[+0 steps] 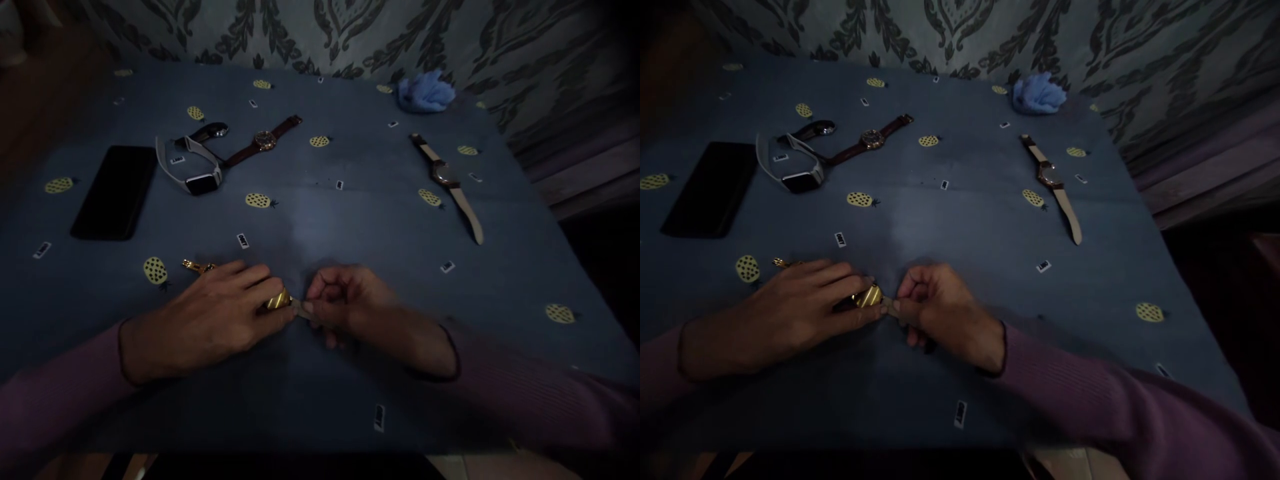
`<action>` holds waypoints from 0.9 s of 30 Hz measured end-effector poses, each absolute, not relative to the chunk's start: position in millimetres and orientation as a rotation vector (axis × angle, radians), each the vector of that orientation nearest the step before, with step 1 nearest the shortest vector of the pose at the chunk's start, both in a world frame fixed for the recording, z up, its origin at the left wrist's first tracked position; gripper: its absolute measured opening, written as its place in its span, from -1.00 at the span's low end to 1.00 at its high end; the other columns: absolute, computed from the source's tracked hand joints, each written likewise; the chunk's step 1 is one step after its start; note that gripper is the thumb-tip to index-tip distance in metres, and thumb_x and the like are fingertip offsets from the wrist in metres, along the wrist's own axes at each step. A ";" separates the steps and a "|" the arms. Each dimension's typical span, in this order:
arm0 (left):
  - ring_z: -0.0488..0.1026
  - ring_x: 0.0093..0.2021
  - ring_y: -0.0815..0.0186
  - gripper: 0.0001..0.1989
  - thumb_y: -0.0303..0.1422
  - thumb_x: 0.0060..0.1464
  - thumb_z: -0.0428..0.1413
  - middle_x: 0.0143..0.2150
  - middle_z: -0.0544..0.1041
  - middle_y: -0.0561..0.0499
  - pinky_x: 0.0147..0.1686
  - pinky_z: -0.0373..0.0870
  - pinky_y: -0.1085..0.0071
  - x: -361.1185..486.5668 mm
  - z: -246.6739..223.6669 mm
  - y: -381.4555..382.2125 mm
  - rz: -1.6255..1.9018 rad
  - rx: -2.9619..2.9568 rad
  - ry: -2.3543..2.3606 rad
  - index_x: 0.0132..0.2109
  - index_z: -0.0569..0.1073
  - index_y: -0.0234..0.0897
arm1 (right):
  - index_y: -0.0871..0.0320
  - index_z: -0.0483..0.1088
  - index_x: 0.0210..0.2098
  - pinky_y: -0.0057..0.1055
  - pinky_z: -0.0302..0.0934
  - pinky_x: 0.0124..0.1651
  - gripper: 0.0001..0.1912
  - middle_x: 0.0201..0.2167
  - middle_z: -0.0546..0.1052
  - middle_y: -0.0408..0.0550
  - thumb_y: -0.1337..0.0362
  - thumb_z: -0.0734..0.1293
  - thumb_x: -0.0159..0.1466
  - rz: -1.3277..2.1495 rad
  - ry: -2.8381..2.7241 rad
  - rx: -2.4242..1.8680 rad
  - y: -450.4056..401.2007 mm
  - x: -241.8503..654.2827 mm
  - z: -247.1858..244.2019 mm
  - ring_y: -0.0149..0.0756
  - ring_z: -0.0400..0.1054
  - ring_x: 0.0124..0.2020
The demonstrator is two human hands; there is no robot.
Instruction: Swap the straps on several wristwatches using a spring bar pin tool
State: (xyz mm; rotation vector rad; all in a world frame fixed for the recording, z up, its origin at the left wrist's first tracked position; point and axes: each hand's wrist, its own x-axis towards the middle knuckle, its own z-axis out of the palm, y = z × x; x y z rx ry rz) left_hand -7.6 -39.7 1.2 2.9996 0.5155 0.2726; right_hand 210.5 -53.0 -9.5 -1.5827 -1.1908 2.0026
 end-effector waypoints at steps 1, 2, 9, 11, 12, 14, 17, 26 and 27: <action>0.33 -0.25 0.25 -0.74 -0.51 0.32 -0.09 -0.14 0.49 -0.10 -0.34 0.25 0.35 -7.2 2.2 -39.8 0.259 2.996 0.512 0.05 0.41 -0.31 | 0.16 0.27 -0.48 -0.61 0.14 -0.72 -0.69 -0.67 0.40 -0.29 0.20 0.49 0.06 1.998 -1.223 -1.578 -52.7 211.1 -8.3 -0.52 0.29 -0.73; 0.33 -0.25 0.25 -0.75 -0.51 0.31 -0.08 -0.14 0.48 -0.10 -0.34 0.25 0.35 -6.7 3.2 -40.0 0.236 2.992 0.511 0.04 0.41 -0.31 | 0.16 0.28 -0.47 -0.60 0.15 -0.71 -0.72 -0.65 0.40 -0.28 0.20 0.46 0.10 1.991 -1.274 -1.576 -52.5 211.9 -6.5 -0.52 0.30 -0.72; 0.30 -0.26 0.25 -0.79 -0.52 0.29 -0.06 -0.16 0.46 -0.08 -0.32 0.24 0.33 -5.0 8.3 -40.7 0.111 2.974 0.529 -0.06 0.44 -0.30 | 0.16 0.47 -0.31 -0.45 0.12 -0.51 -0.87 -0.47 0.47 -0.13 0.39 0.26 0.29 0.813 -2.300 -1.496 -68.9 224.4 8.7 -0.40 0.31 -0.54; 0.30 -0.24 0.24 -0.79 -0.51 0.29 -0.07 -0.14 0.45 -0.09 -0.33 0.25 0.33 -5.4 8.3 -40.6 0.105 2.967 0.524 -0.07 0.45 -0.30 | 0.17 0.49 -0.25 -0.41 0.13 -0.46 -0.78 -0.42 0.46 -0.07 0.39 0.20 0.36 0.479 -2.419 -1.392 -80.2 225.4 7.7 -0.30 0.32 -0.40; 0.30 -0.23 0.24 -0.78 -0.51 0.30 -0.08 -0.12 0.45 -0.10 -0.32 0.25 0.33 -5.5 8.2 -40.6 0.103 2.966 0.524 -0.08 0.45 -0.30 | 0.19 0.49 -0.22 -0.38 0.16 -0.42 -0.74 -0.41 0.46 -0.05 0.41 0.16 0.39 0.410 -2.455 -1.297 -85.7 225.0 5.8 -0.28 0.29 -0.39; 0.30 -0.22 0.24 -0.77 -0.52 0.31 -0.09 -0.09 0.45 -0.11 -0.32 0.27 0.33 -5.6 8.3 -40.6 0.096 2.964 0.525 -0.07 0.44 -0.30 | 0.26 0.47 -0.12 -0.31 0.24 -0.30 -0.69 -0.36 0.49 -0.01 0.44 0.09 0.43 0.343 -2.495 -1.141 -94.2 223.3 -0.3 -0.25 0.29 -0.34; 0.30 -0.25 0.25 -0.75 -0.53 0.32 -0.11 -0.13 0.45 -0.10 -0.33 0.29 0.34 -5.1 9.4 -40.1 0.100 2.970 0.519 -0.03 0.44 -0.32 | 0.27 0.46 -0.07 -0.27 0.24 -0.26 -0.65 -0.36 0.50 0.01 0.47 0.06 0.44 0.170 -2.502 -1.071 -99.2 222.0 -12.0 -0.23 0.31 -0.32; 0.35 -0.28 0.26 -0.74 -0.55 0.30 -0.10 -0.19 0.49 -0.13 -0.37 0.38 0.36 -3.4 10.8 -35.4 0.154 2.988 0.373 -0.10 0.48 -0.39 | 0.25 0.36 0.13 -0.26 0.25 -0.23 -0.57 -0.33 0.52 0.00 0.44 -0.03 0.47 0.091 -2.550 -0.970 -93.2 226.1 -26.4 -0.23 0.32 -0.29; 0.36 -0.27 0.26 -0.74 -0.55 0.31 -0.10 -0.18 0.50 -0.13 -0.36 0.40 0.36 -3.3 10.4 -35.3 0.158 2.975 0.391 -0.12 0.49 -0.38 | 0.25 0.36 0.13 -0.25 0.25 -0.23 -0.56 -0.33 0.52 0.00 0.44 -0.04 0.47 0.089 -2.555 -0.970 -93.1 225.9 -26.3 -0.23 0.31 -0.29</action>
